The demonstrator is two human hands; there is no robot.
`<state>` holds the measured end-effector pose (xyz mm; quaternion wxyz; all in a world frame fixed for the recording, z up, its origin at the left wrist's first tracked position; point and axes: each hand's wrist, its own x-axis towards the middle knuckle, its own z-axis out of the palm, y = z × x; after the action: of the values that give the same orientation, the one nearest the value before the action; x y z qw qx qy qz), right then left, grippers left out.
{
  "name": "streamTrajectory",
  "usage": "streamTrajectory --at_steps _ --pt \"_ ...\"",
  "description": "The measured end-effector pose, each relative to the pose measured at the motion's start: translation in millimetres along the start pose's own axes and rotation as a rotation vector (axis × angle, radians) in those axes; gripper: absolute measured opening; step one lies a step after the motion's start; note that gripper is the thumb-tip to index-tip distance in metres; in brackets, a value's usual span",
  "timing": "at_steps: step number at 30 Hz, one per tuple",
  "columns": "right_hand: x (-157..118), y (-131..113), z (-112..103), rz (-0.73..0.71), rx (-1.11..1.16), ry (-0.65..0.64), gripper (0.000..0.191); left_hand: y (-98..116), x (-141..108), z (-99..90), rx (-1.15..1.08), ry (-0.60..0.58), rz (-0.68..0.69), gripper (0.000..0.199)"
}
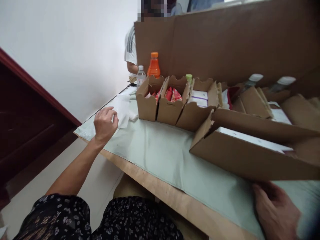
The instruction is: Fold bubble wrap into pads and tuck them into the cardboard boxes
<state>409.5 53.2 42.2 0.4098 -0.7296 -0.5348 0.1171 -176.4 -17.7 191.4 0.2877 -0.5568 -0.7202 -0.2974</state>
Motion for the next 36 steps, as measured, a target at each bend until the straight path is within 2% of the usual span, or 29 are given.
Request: streamTrajectory --at_steps 2,4,7,10,12,15,18,20,22,25,28,32,36 --pt "-3 -15 -2 0.091 0.042 -0.030 0.031 28 -9 -23.5 -0.054 0.024 0.151 0.014" --pt "-5 -22 -3 0.127 0.083 -0.041 0.037 62 -26 -38.4 -0.122 -0.030 0.297 0.013" --pt "-8 -25 -2 0.117 0.111 -0.041 0.042 115 -57 -39.0 -0.230 -0.287 0.436 0.017" --pt "-12 -26 -2 0.068 0.125 -0.055 0.046 166 -84 -22.9 -0.254 -0.606 0.441 0.020" --pt "-14 -27 -3 0.045 0.142 -0.062 0.050 198 -95 -12.7 -0.274 -0.772 0.405 0.020" --pt "-17 -29 -3 0.029 0.144 -0.069 0.055 239 -108 -6.0 -0.362 -0.923 0.355 0.021" --pt "-18 -28 -4 0.019 0.140 -0.069 0.054 263 -120 -7.8 -0.473 -1.023 0.343 0.020" --pt "-18 -28 -4 0.010 0.143 -0.073 0.051 267 -128 -10.1 -0.561 -1.057 0.327 0.015" --pt "-19 -28 -5 0.001 0.150 -0.077 0.046 260 -133 -10.5 -0.665 -1.049 0.290 0.013" --pt "-20 -30 -5 -0.008 0.162 -0.084 0.042 237 -129 -2.9 -0.762 -0.914 0.274 0.015" --pt "-21 -31 -5 0.001 0.171 -0.087 0.045 212 -122 12.9 -0.644 -0.752 0.324 0.019" --pt "-20 -33 -5 0.013 0.178 -0.087 0.045 199 -130 25.3 -0.416 -0.768 0.409 0.033" --pt "-11 -40 -6 0.027 0.063 -0.102 0.041 203 -150 18.0 -0.361 -0.740 0.415 0.033"
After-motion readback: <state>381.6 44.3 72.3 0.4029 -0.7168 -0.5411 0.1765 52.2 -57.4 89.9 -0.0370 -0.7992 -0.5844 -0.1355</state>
